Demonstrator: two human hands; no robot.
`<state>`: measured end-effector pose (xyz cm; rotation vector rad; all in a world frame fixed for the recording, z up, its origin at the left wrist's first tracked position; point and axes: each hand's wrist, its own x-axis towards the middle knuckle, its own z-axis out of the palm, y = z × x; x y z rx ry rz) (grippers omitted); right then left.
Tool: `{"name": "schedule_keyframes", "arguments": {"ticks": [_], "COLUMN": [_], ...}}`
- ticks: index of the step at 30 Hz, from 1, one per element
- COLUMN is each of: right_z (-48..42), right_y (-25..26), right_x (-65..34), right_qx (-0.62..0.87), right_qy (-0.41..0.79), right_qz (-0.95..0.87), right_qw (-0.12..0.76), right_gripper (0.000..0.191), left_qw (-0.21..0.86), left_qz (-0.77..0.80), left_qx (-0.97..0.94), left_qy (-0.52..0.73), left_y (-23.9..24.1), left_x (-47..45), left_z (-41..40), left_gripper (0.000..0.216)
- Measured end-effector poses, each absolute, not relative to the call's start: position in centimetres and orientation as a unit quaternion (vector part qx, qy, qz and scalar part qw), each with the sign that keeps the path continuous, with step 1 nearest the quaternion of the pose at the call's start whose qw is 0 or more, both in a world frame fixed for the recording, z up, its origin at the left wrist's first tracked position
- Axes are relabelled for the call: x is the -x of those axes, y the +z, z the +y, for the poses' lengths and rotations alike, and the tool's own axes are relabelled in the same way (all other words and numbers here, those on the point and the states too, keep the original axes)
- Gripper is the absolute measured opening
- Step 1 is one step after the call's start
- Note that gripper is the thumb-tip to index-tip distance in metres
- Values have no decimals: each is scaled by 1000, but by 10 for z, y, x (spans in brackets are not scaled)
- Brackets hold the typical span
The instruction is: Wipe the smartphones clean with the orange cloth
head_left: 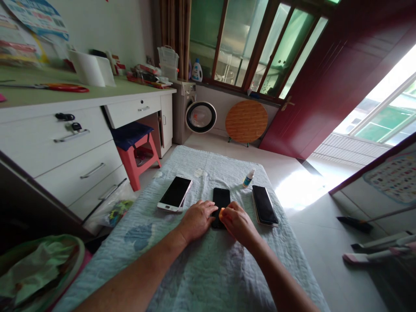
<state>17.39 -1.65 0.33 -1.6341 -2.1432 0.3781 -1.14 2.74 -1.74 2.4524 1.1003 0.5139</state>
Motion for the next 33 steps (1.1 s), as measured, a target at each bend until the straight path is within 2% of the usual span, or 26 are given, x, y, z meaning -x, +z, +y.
{"name": "schedule_keyframes", "arguments": {"ticks": [5,8,13,17,20,28,33], "right_z": [21,38,36,19,8,-12,-4], "right_y": [-2,-5,-6,-1,4,14,2], "right_x": [-177,-172,-162,-161,-161,-166,-173], "right_qx": [647,673,639,592,560,467,516], "right_qy": [59,56,72,89,128,277,227], "right_qz": [-738,-713,-740,-778,-796,-819,-792], "right_qw": [183,189,197,193,192,184,235], "right_gripper": [20,19,16,16,19,23,27], "left_qw": [208,203,217,240,249,259,249], "left_qz": [390,392,395,384,385,398,397], "left_qx": [-876,-876,-872,-873,-870,-855,-863], "left_qy": [194,192,189,183,183,209,190], "left_y": [-17,-17,-16,-15,-17,-23,-24], "left_x": [11,11,11,12,13,13,13], "left_z": [28,28,27,28,28,29,30], "left_gripper": [39,40,51,80,93,103,103]}}
